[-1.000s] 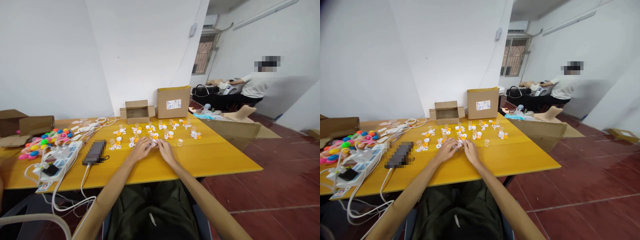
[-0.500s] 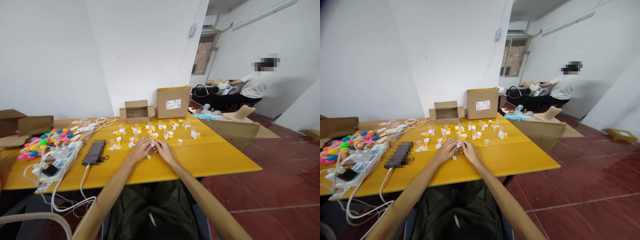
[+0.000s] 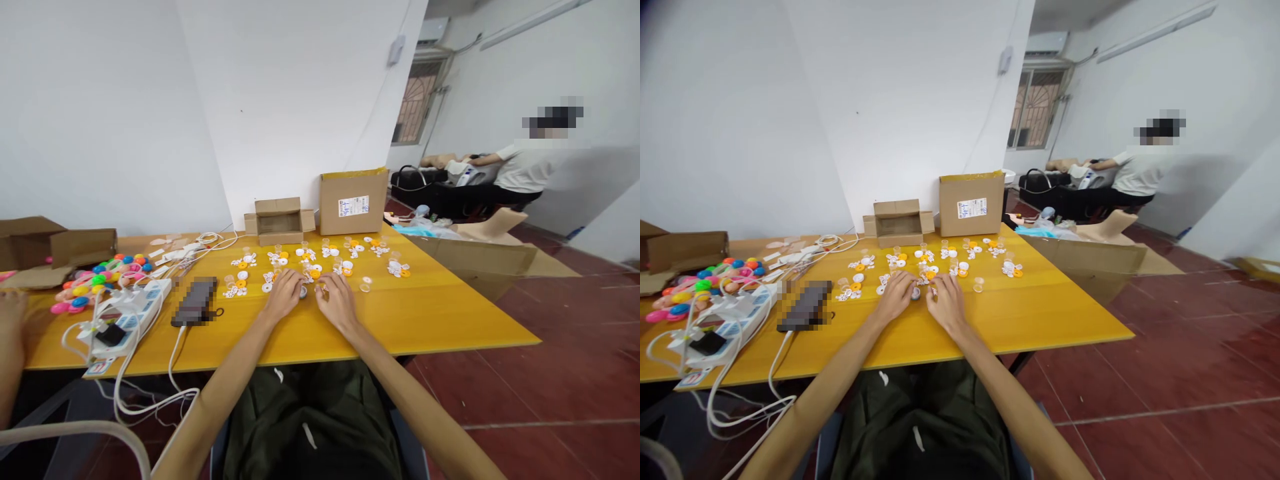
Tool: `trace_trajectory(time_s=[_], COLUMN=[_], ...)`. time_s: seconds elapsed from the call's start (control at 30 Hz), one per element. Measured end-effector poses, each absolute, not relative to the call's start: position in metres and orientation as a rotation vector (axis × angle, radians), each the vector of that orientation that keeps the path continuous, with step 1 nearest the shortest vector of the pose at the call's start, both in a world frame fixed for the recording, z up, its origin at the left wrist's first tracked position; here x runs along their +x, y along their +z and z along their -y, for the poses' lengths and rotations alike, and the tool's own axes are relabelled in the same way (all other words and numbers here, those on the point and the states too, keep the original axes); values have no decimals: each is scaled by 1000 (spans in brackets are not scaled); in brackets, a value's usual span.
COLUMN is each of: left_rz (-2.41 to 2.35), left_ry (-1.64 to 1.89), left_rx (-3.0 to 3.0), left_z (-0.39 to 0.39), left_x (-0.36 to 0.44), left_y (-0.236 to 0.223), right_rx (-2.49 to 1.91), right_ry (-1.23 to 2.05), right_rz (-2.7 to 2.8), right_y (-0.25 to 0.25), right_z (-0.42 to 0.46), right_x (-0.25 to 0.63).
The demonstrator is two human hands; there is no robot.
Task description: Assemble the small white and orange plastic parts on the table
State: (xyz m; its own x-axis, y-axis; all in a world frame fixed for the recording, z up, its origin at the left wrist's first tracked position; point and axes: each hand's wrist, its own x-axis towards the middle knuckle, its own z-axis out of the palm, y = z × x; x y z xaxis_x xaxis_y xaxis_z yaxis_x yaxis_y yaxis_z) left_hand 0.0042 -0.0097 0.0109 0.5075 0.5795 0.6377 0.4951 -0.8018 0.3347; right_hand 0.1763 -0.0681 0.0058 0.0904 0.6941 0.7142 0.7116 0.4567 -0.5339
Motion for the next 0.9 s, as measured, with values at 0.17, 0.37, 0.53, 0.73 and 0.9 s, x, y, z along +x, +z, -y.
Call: trace_trajectory(time_s=[0.17, 0.37, 0.53, 0.73, 0.9], left_rz=[-989, -969, -987, -989, -972], left_ry=[1176, 1161, 1155, 1155, 1111], left_rx=[2591, 2583, 2594, 2588, 2617], left_z=[7, 6, 5, 4, 3], left_x=[3, 2, 2, 2, 3], left_y=[11, 11, 9, 8, 6], right_rx=[-727, -1154, -1395, -1336, -1216], right_ry=[66, 608, 941, 1132, 1179], right_rz=[2205, 2505, 2497, 2266, 2102], right_y=[-12, -117, -158, -161, -177], right_z=[136, 199, 201, 199, 198], right_x=[143, 96, 90, 88, 84])
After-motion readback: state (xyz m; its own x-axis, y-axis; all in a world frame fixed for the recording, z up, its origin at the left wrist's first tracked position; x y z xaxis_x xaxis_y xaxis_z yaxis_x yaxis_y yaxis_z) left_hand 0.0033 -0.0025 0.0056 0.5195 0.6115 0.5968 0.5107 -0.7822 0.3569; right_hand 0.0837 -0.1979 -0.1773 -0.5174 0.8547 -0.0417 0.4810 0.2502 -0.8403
